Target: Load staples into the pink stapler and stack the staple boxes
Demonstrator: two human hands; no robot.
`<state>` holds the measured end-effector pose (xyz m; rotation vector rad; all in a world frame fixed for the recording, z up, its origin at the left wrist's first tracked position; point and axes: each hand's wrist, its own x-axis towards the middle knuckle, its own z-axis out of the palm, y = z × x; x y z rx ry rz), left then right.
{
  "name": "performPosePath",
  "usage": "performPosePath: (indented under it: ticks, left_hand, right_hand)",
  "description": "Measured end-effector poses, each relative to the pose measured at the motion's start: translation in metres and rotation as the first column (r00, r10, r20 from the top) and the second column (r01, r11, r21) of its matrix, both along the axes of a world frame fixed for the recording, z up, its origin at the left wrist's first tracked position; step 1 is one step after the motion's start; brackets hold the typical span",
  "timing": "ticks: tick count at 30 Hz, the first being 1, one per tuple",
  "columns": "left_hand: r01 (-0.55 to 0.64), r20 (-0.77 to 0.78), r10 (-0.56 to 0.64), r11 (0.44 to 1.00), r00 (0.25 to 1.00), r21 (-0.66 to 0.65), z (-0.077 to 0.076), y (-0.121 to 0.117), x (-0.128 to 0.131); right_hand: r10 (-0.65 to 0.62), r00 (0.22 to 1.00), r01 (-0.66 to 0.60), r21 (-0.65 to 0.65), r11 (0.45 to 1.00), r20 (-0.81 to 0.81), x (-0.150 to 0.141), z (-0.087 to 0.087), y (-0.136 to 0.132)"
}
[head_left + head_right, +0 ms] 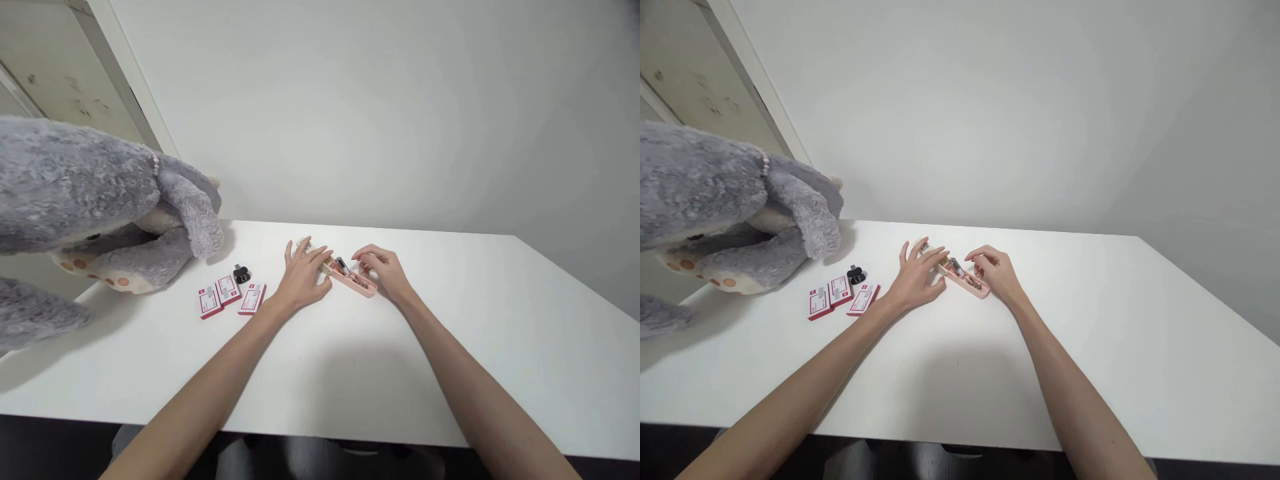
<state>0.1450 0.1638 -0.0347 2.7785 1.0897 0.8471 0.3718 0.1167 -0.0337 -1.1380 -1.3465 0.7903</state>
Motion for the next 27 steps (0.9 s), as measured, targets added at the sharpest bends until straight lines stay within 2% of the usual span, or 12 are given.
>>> performPosePath:
  ticks: [8, 14, 22, 27]
  left_hand:
    - [-0.002, -0.020, 0.002, 1.000, 1.000, 0.004, -0.001, 0.000, 0.000]
    - [-0.003, -0.006, 0.003, 1.000, 1.000, 0.004, -0.004, 0.001, 0.001]
    - [0.003, 0.005, -0.003, 1.000, 1.000, -0.001, -0.003, 0.001, 0.001]
    - [0.005, 0.009, -0.005, 1.000, 1.000, -0.009, -0.002, -0.001, 0.001]
  right_hand:
    - [-0.080, 0.944, 0.032, 0.154, 0.988, 0.321, -0.011, -0.005, -0.002]
    - [-0.233, 0.839, 0.065, 0.336, 0.940, 0.491, -0.015, -0.011, -0.004]
    - [-0.269, 0.825, 0.086, 0.361, 0.929, 0.497, -0.017, -0.010, -0.006]
    - [-0.264, 0.845, 0.132, 0.296, 0.946, 0.465, -0.019, -0.005, -0.008]
